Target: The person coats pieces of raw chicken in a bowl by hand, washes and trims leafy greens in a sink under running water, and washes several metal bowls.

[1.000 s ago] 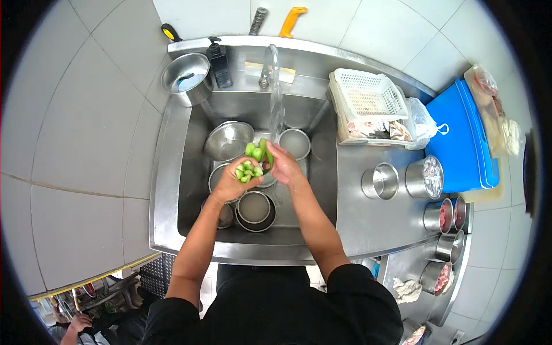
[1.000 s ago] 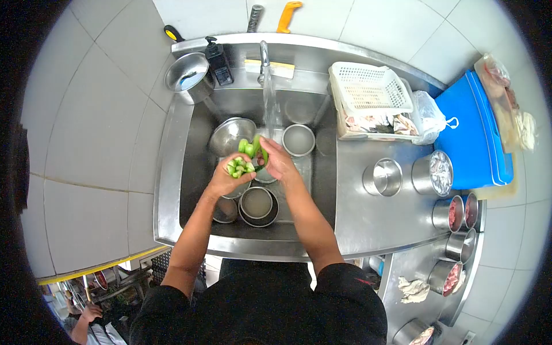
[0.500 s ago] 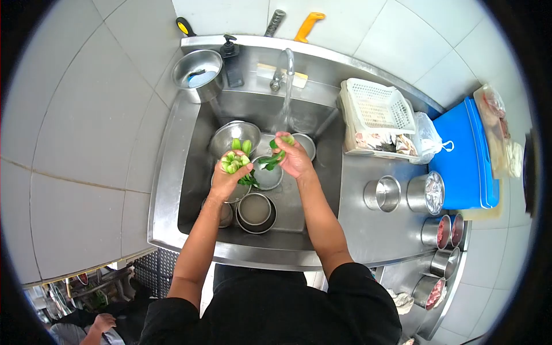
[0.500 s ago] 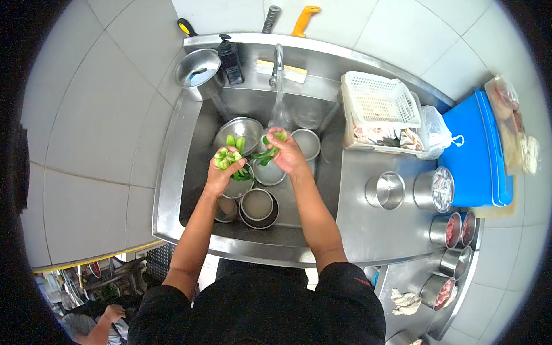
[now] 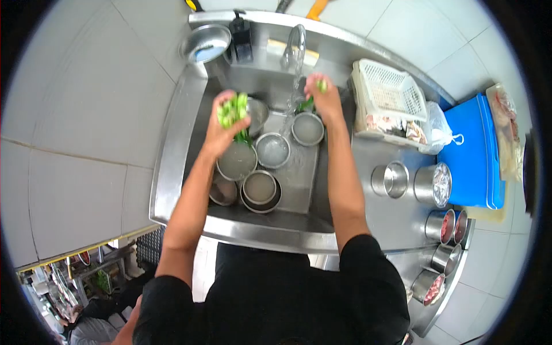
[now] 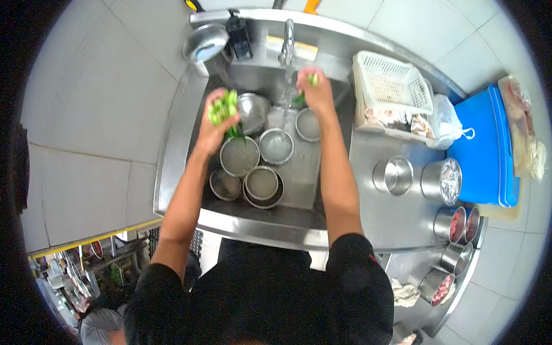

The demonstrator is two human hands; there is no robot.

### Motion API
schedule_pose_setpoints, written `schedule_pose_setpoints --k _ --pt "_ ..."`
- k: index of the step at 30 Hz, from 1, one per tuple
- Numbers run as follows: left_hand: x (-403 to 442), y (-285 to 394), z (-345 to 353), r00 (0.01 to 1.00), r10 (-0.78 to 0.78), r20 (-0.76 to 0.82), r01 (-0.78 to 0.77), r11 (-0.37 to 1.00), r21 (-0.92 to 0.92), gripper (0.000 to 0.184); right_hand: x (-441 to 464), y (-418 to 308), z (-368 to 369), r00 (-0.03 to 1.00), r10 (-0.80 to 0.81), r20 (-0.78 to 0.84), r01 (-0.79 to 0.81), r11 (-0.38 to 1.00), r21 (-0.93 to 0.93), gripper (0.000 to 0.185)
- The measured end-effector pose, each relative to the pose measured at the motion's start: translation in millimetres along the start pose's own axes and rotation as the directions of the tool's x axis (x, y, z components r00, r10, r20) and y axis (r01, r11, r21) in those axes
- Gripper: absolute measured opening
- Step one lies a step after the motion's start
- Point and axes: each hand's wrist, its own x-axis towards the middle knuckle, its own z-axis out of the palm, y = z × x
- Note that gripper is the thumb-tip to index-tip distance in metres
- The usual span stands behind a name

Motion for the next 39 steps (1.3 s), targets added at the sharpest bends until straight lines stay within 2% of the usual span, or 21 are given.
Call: schedule_pose_setpoints --k 1,3,5,7,9,11,15,17,19,21,23,25,26,29,32,34,35,36,37,38,39 --pt "14.7 6.6 7.2 1.000 0.019 -0.013 -0.020 0.999 -0.029 0.074 14.7 -8.5 3.1 1.000 -0.001 -0.025 0.002 0.999 0.049 0.018" --pt "45.3 9.0 18.1 1.000 -0.007 -0.011 0.007 1.000 -0.017 0.066 39.4 -21.1 8.6 0.996 0.035 0.086 -0.044 0.993 0.109 0.025" --pt "74.8 29.9 34.6 0.994 -0.068 0.089 0.042 0.963 0.265 0.046 55.5 -35.8 22.7 0.986 0.084 0.140 -0.091 0.995 0.038 0.033" --pt "103.6 29.0 56.3 0.991 -0.065 0.118 0.032 0.965 0.261 0.031 84.8 -24.2 27.3 0.976 0.159 0.152 -0.155 0.987 -0.035 0.039" --pt "126.6 19.7 81.0 0.988 -0.019 0.155 -0.018 0.971 0.237 0.032 89.0 -18.3 29.6 0.961 0.230 0.155 -0.215 0.970 -0.110 0.046" --pt "141.0 -1.4 100.0 0.980 -0.111 0.167 0.067 0.965 0.252 0.030 84.1 -19.8 30.7 0.944 0.323 0.069 -0.320 0.840 0.438 0.056" --pt "138.5 -37.9 131.7 0.978 -0.096 0.185 0.039 0.957 0.286 0.032 55.2 -6.6 14.8 0.936 0.311 -0.163 -0.240 0.905 0.350 0.066" --pt "135.2 -52.4 140.7 0.971 -0.175 0.163 0.073 0.865 0.497 0.037 57.9 28.5 4.6 0.926 0.354 -0.128 -0.261 0.849 0.460 0.068" --pt "130.0 -64.3 145.7 0.965 -0.157 0.210 0.057 0.908 0.415 0.043 53.3 40.6 -7.1 0.912 0.403 -0.077 -0.291 0.768 0.570 0.067" --pt "135.6 -62.0 145.3 0.924 -0.001 0.382 -0.225 0.806 0.548 0.043 56.8 46.2 -2.5 0.897 0.383 -0.219 -0.214 0.811 0.545 0.046" --pt "134.4 -59.4 146.7 0.938 -0.091 0.333 -0.161 0.738 0.655 0.037 54.6 33.0 2.5 0.900 0.369 -0.230 -0.268 0.887 0.376 0.047" --pt "125.5 -57.7 132.2 0.990 -0.020 0.142 -0.023 0.956 0.294 0.035 46.8 5.8 16.1 0.873 0.447 -0.196 -0.424 0.893 0.149 0.055" --pt "122.6 -56.2 122.1 0.995 -0.038 0.092 0.017 0.975 0.223 0.035 48.2 7.3 23.0 0.875 0.454 -0.166 -0.431 0.888 0.160 0.055" --pt "115.7 -71.7 81.6 0.981 -0.155 -0.117 0.172 0.975 0.143 0.035 44.7 -4.2 39.0 0.838 0.497 0.225 -0.480 0.867 -0.130 0.074" --pt "101.8 -74.7 44.0 0.970 -0.115 -0.215 0.136 0.987 0.085 0.030 40.8 10.4 52.5 0.799 0.504 0.327 -0.485 0.862 -0.144 0.073" --pt "84.8 -59.5 16.5 0.952 -0.137 -0.274 0.168 0.982 0.089 0.031 45.7 83.3 54.3 0.870 0.380 0.313 -0.270 0.900 -0.343 0.056" --pt "73.0 -43.8 7.7 0.940 -0.161 -0.301 0.195 0.977 0.088 0.032 43.9 152.1 50.1 0.876 0.307 0.371 -0.052 0.826 -0.561 0.051" --pt "61.8 -31.1 -2.6 0.937 -0.151 -0.314 0.184 0.980 0.079 0.035 37.5 223.4 47.0 0.864 0.242 0.442 0.177 0.676 -0.716 0.046" --pt "54.3 -35.9 -24.1 0.936 -0.161 -0.314 0.196 0.977 0.081 0.037 9.4 269.1 47.1 0.750 0.194 0.633 0.575 0.281 -0.768 0.034" --pt "43.2 -30.9 -36.0 0.930 -0.128 -0.344 0.162 0.984 0.071 0.036 -15.4 275.5 52.8 0.656 0.480 0.583 0.459 0.361 -0.812 0.034" --pt "33.2 -24.3 -45.7 0.923 -0.092 -0.374 0.123 0.991 0.061 0.035 -43.1 331.1 50.8 0.582 0.588 0.561 0.505 0.280 -0.817 0.030"
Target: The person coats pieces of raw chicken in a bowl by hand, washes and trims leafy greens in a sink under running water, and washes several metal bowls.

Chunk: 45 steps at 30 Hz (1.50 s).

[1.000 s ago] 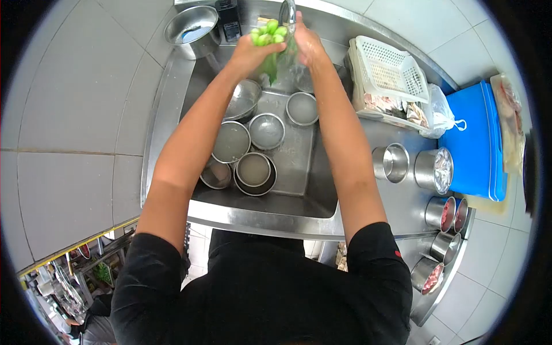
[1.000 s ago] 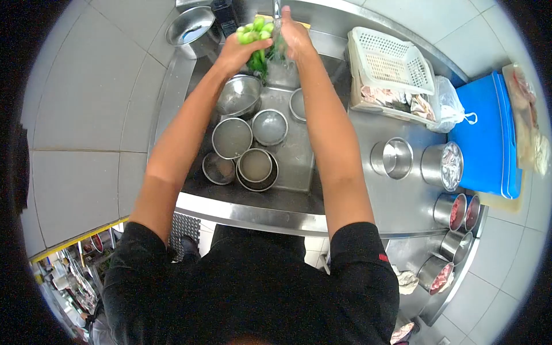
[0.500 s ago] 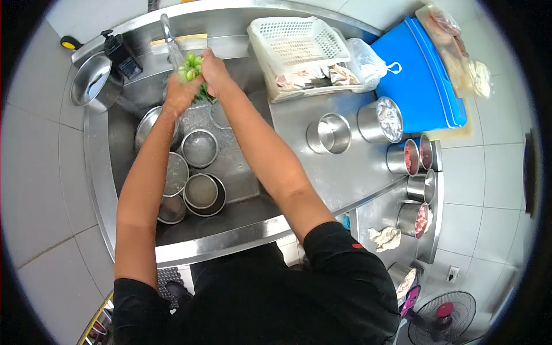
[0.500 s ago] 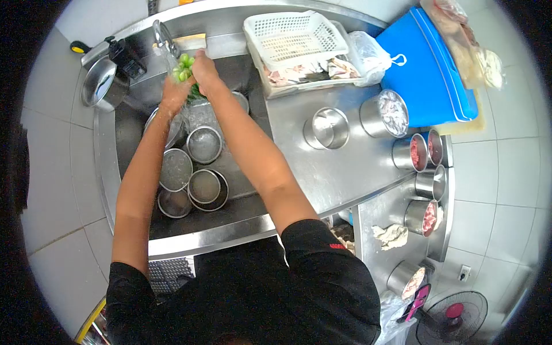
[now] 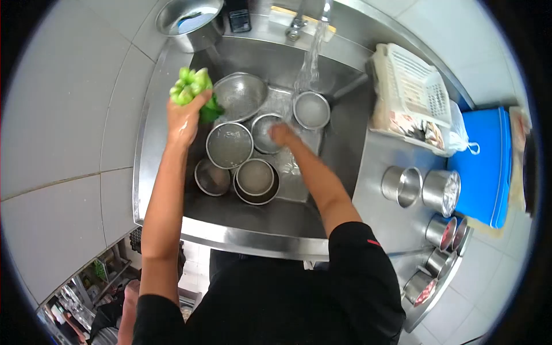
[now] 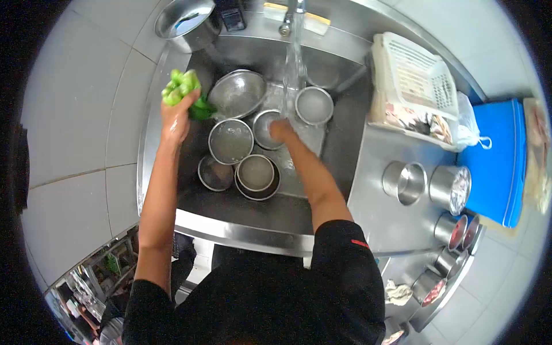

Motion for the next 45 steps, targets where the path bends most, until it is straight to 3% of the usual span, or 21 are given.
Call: schedule_pose_setpoints --k 3,7,9,10,12,13,14,17,19,23,27,28,29,31,32,34,36,38,40,44,45 --pt "-20.9 10.5 -47.5 0.995 -0.068 -0.078 0.070 0.997 0.023 0.035 -43.6 -27.0 70.4 0.941 0.259 -0.220 -0.240 0.965 0.108 0.023" --pt "-27.5 4.8 -69.8 0.993 -0.107 -0.039 0.106 0.994 -0.040 0.033 -80.5 -26.5 78.1 0.944 0.193 -0.267 -0.179 0.981 0.074 0.020" --pt "-25.3 8.2 -65.2 0.994 -0.097 -0.044 0.092 0.991 -0.095 0.033 -97.5 -24.3 53.5 0.982 0.060 -0.180 -0.041 0.993 0.109 0.027" --pt "-23.1 11.0 -60.0 0.995 -0.087 -0.040 0.082 0.991 -0.107 0.033 -105.3 -23.0 37.8 0.980 0.066 -0.189 -0.048 0.994 0.097 0.027" --pt "-17.3 17.2 -43.0 0.997 -0.075 -0.015 0.073 0.988 -0.137 0.032 -114.7 -18.6 10.1 0.964 0.212 -0.159 -0.119 0.882 0.456 0.037" --pt "-14.2 19.8 -34.1 0.999 -0.049 0.005 0.049 0.988 -0.145 0.031 -101.8 2.9 16.1 0.978 0.139 -0.158 -0.066 0.916 0.396 0.047" --pt "-9.0 23.6 -23.4 0.999 -0.043 0.009 0.044 0.988 -0.148 0.031 -111.4 1.2 -13.0 0.965 0.215 -0.152 -0.144 0.913 0.382 0.051" --pt "7.0 32.7 10.7 0.994 -0.014 0.110 0.026 0.994 -0.107 0.032 -131.4 16.1 -75.8 0.926 0.350 -0.144 -0.284 0.894 0.348 0.066" --pt "20.3 36.5 36.8 0.968 0.017 0.249 -0.028 0.999 0.041 0.034 -170.2 -1.3 -144.8 0.864 0.504 0.010 -0.458 0.776 0.433 0.065" --pt "48.9 34.6 101.1 0.893 0.027 0.449 -0.143 0.963 0.227 0.035 -230.5 -4.1 -183.9 0.802 0.559 -0.212 -0.366 0.739 0.566 0.052" --pt "65.5 14.9 167.6 0.806 -0.024 0.592 -0.155 0.956 0.250 0.035 -275.7 -12.1 -182.7 0.801 0.567 -0.192 -0.257 0.615 0.746 0.042" --pt "71.3 7.2 180.3 0.805 -0.032 0.592 -0.147 0.957 0.251 0.035 -268.3 -4.2 -162.6 0.801 0.569 -0.184 -0.262 0.611 0.747 0.042" --pt "76.4 -3.1 191.5 0.757 -0.033 0.653 -0.257 0.903 0.344 0.039 -251.4 10.2 -121.7 0.838 0.476 -0.266 -0.136 0.656 0.743 0.038" --pt "69.4 -6.0 206.1 0.704 -0.044 0.709 -0.367 0.832 0.415 0.044 -217.8 16.0 -70.8 0.809 0.377 -0.450 -0.156 0.878 0.453 0.024" --pt "54.7 5.1 206.4 0.673 0.016 0.739 -0.403 0.847 0.348 0.048 -203.0 5.2 -55.2 0.815 0.376 -0.442 -0.159 0.877 0.454 0.024" --pt "41.8 11.2 207.1 0.649 0.074 0.757 -0.431 0.856 0.285 0.053 -179.6 -15.1 -30.8 0.712 0.653 -0.257 -0.487 0.724 0.489 0.019" --pt "39.3 4.0 205.0 0.720 0.017 0.694 -0.487 0.725 0.488 0.058 -165.8 -25.6 -8.6 0.778 0.608 -0.157 -0.527 0.768 0.364 0.023" --pt "43.3 -15.1 201.6 0.744 -0.017 0.668 -0.460 0.712 0.531 0.059 -157.1 -34.1 7.6 0.826 0.562 -0.051 -0.538 0.811 0.229 0.030" --pt "51.2 -44.4 193.8 0.603 0.098 0.791 -0.447 0.863 0.234 0.064 -157.2 -40.2 23.0 0.864 0.482 0.143 -0.500 0.856 0.136 0.028" --pt "43.4 -75.8 164.4 0.625 0.097 0.775 -0.270 0.958 0.098 0.060 -151.6 -47.7 25.6 0.898 0.425 0.110 -0.436 0.894 0.104 0.026" --pt "42.8 -75.2 152.8 0.627 -0.066 0.777 -0.341 0.873 0.349 0.054 -139.4 -46.1 13.6 0.878 0.455 0.147 -0.474 0.869 0.143 0.024"
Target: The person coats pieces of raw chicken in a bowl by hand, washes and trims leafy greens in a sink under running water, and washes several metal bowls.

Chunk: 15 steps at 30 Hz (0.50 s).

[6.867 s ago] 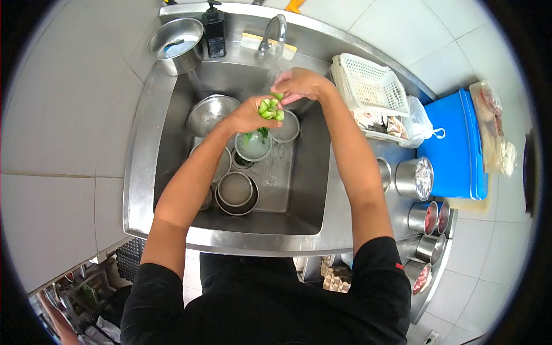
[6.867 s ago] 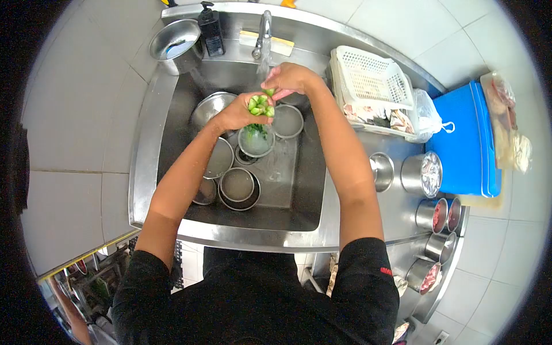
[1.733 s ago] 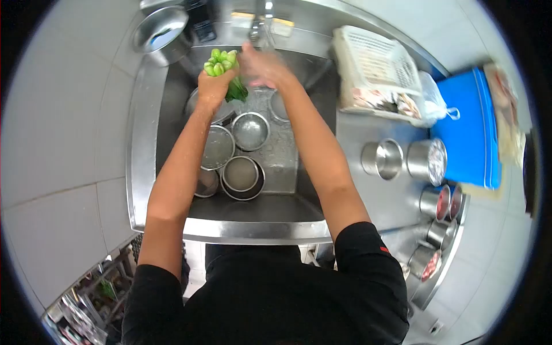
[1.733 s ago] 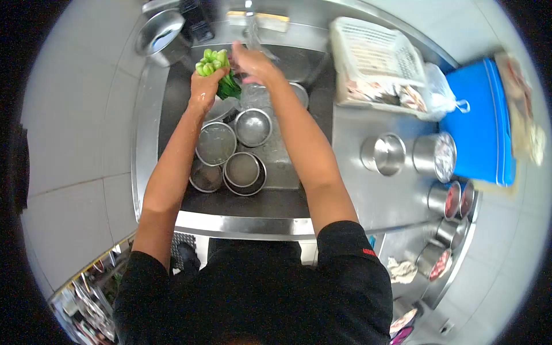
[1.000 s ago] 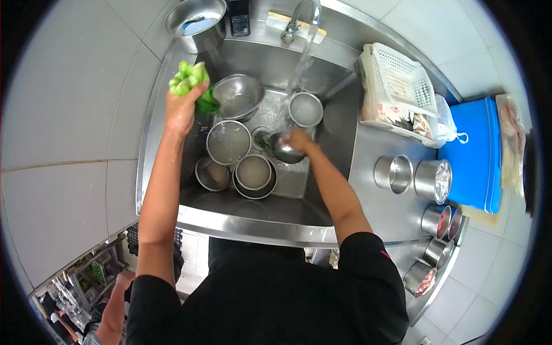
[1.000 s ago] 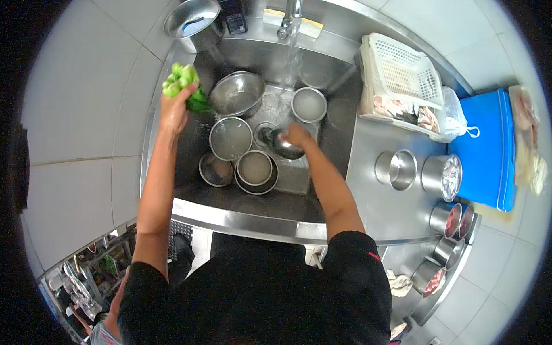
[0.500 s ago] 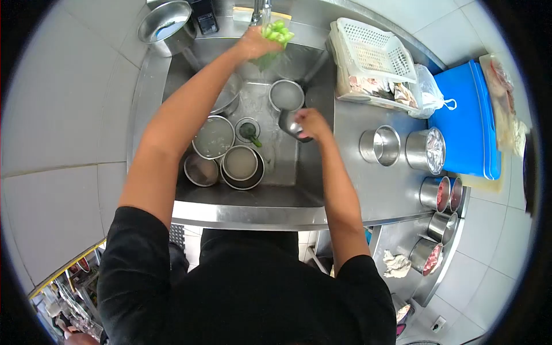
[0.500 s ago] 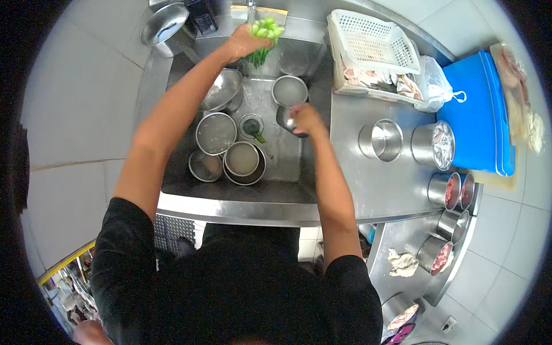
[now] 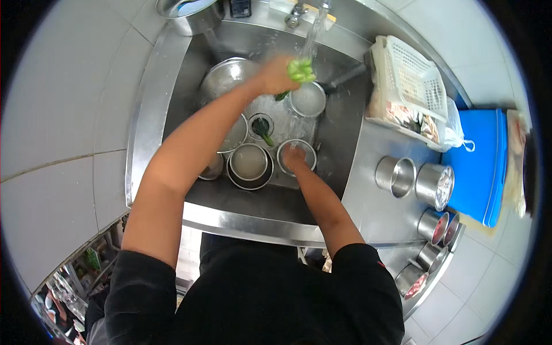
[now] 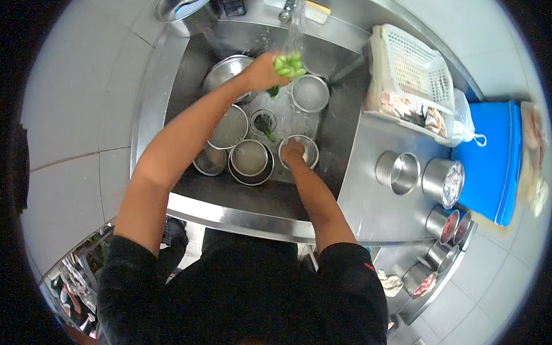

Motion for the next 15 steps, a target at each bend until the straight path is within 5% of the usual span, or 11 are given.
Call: schedule_pose_setpoints --k 2,3,6,9,13,15 --pt "-29.2 2.1 -10.9 0.995 -0.099 -0.031 0.100 0.994 0.035 0.050 15.8 -10.7 0.5 0.999 0.026 0.040 -0.028 0.999 0.043 0.022" --pt "-43.6 3.7 -15.6 0.981 -0.185 -0.058 0.189 0.980 0.067 0.045 26.8 -15.0 8.3 0.997 -0.015 -0.074 0.021 0.996 0.082 0.022" --pt "-83.0 -13.6 -23.9 0.948 -0.263 -0.182 0.232 0.957 -0.177 0.038 88.2 -19.8 56.0 0.978 -0.086 -0.192 0.095 0.995 0.040 0.024" --pt "-119.9 -18.1 -37.9 0.905 -0.222 -0.363 0.202 0.975 -0.093 0.039 96.4 -38.8 56.9 0.977 -0.121 -0.173 0.118 0.993 -0.025 0.025" --pt "-156.7 -12.2 -56.0 0.853 -0.281 -0.439 0.225 0.958 -0.176 0.042 141.4 -22.1 99.2 0.980 0.044 -0.194 0.001 0.974 0.226 0.022" --pt "-171.8 -13.3 -58.8 0.790 -0.333 -0.515 0.254 0.942 -0.220 0.043 122.5 -15.0 83.9 0.969 -0.098 -0.228 0.141 0.974 0.178 0.020"
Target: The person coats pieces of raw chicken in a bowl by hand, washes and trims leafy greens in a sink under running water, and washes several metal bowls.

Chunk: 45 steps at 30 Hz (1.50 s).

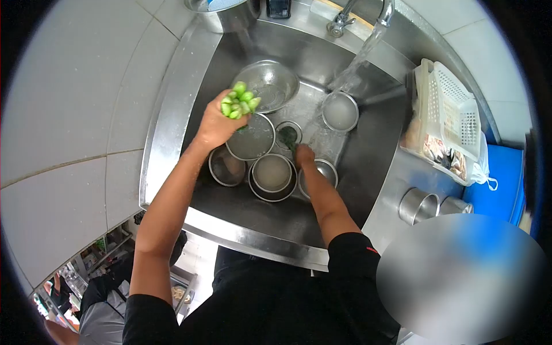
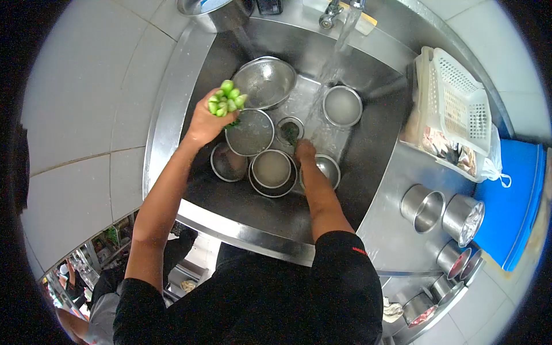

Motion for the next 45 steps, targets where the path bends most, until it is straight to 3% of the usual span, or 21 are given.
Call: schedule_pose_setpoints --k 6,8,10,12,20,22,23,24,25,26,27,30,31,32,33,34,36,38,41,43,45 --pt "-20.5 -4.7 -24.3 0.986 -0.161 -0.029 0.157 0.981 -0.111 0.043 -3.1 37.8 -75.1 0.929 -0.365 -0.062 0.349 0.919 -0.183 0.019" --pt "-25.5 2.2 -26.5 0.984 -0.173 0.033 0.173 0.911 -0.373 0.042 -21.6 9.9 -167.8 0.941 -0.236 0.241 0.294 0.925 -0.240 0.016" --pt "-26.7 15.1 -23.3 0.986 -0.161 0.031 0.158 0.882 -0.444 0.040 -34.4 -6.4 -242.7 0.928 -0.172 0.330 0.108 0.973 0.205 0.017" --pt "-20.2 23.2 -20.0 0.994 -0.099 0.036 0.104 0.861 -0.498 0.038 -16.0 -2.9 -297.4 0.841 -0.400 0.364 0.395 0.914 0.091 0.014" --pt "35.6 93.4 44.1 0.974 0.156 0.165 -0.038 0.828 -0.559 0.033 -50.8 -94.6 -467.1 0.927 -0.310 0.213 0.229 0.915 0.332 0.012" --pt "52.9 96.8 56.6 0.955 0.189 0.227 -0.058 0.874 -0.482 0.035 -57.9 -109.4 -479.4 0.910 -0.375 0.176 0.374 0.926 0.041 0.015" --pt "58.2 98.6 61.7 0.948 0.187 0.257 -0.072 0.913 -0.401 0.036 -56.5 -107.7 -473.0 0.902 -0.429 0.054 0.420 0.899 0.126 0.019" --pt "64.2 99.4 74.8 0.934 0.189 0.302 -0.087 0.943 -0.322 0.038 -61.9 -116.0 -472.9 0.838 -0.546 -0.011 0.523 0.809 -0.268 0.021" --pt "67.7 102.2 83.7 0.927 0.191 0.322 -0.085 0.945 -0.315 0.036 -34.2 -93.3 -450.7 0.729 -0.626 -0.279 0.603 0.779 -0.171 0.021" --pt "68.9 107.4 90.5 0.921 0.189 0.340 -0.081 0.948 -0.308 0.035 40.5 -77.8 -425.7 0.546 -0.800 -0.250 0.666 0.595 -0.450 0.020" --pt "66.0 115.2 98.6 0.910 0.213 0.357 -0.068 0.923 -0.378 0.035 -18.5 -94.3 -435.5 0.872 -0.342 -0.350 0.406 0.905 0.126 0.019" --pt "64.8 122.0 113.9 0.918 0.216 0.333 -0.057 0.902 -0.428 0.032 -65.6 -86.8 -437.4 0.931 -0.284 -0.228 0.272 0.959 -0.086 0.022" --pt "65.1 126.1 117.7 0.907 0.251 0.338 -0.102 0.910 -0.403 0.031 -74.9 -82.6 -426.7 0.897 -0.166 -0.409 0.362 0.807 0.467 0.022" --pt "68.3 127.0 121.4 0.906 0.250 0.343 -0.104 0.914 -0.392 0.031 -84.1 -79.9 -421.9 0.874 0.025 -0.485 0.446 0.353 0.822 0.022" --pt "71.7 127.6 123.5 0.908 0.256 0.333 -0.153 0.940 -0.305 0.032 -91.0 -77.0 -423.0 0.893 0.050 -0.447 0.408 0.332 0.851 0.027" --pt "74.6 124.2 122.3 0.915 0.255 0.313 -0.194 0.957 -0.214 0.032 -88.0 -63.0 -417.9 0.812 0.062 -0.580 0.447 0.572 0.688 0.030" --pt "81.4 124.8 121.5 0.919 0.224 0.325 -0.225 0.974 -0.034 0.037 -120.8 -51.8 -402.5 0.503 0.038 -0.864 0.413 0.867 0.279 0.037" --pt "74.5 146.7 126.3 0.947 0.202 0.250 -0.222 0.974 0.052 0.038 -219.1 -39.9 -416.5 0.671 0.130 -0.730 0.305 0.849 0.431 0.038" --pt "94.6 151.5 134.9 0.894 0.297 0.336 -0.293 0.954 -0.064 0.042 -322.8 -4.6 -392.7 0.633 0.335 -0.698 0.211 0.793 0.572 0.030" --pt "95.1 175.2 138.0 0.871 0.220 0.439 -0.322 0.931 0.172 0.046 -351.4 47.2 -341.9 0.458 0.353 -0.816 -0.084 0.931 0.355 0.035" --pt "121.3 149.9 157.3 0.823 0.373 0.429 -0.465 0.876 0.130 0.042 -371.2 70.4 -319.7 0.528 0.397 -0.751 -0.238 0.918 0.318 0.033"
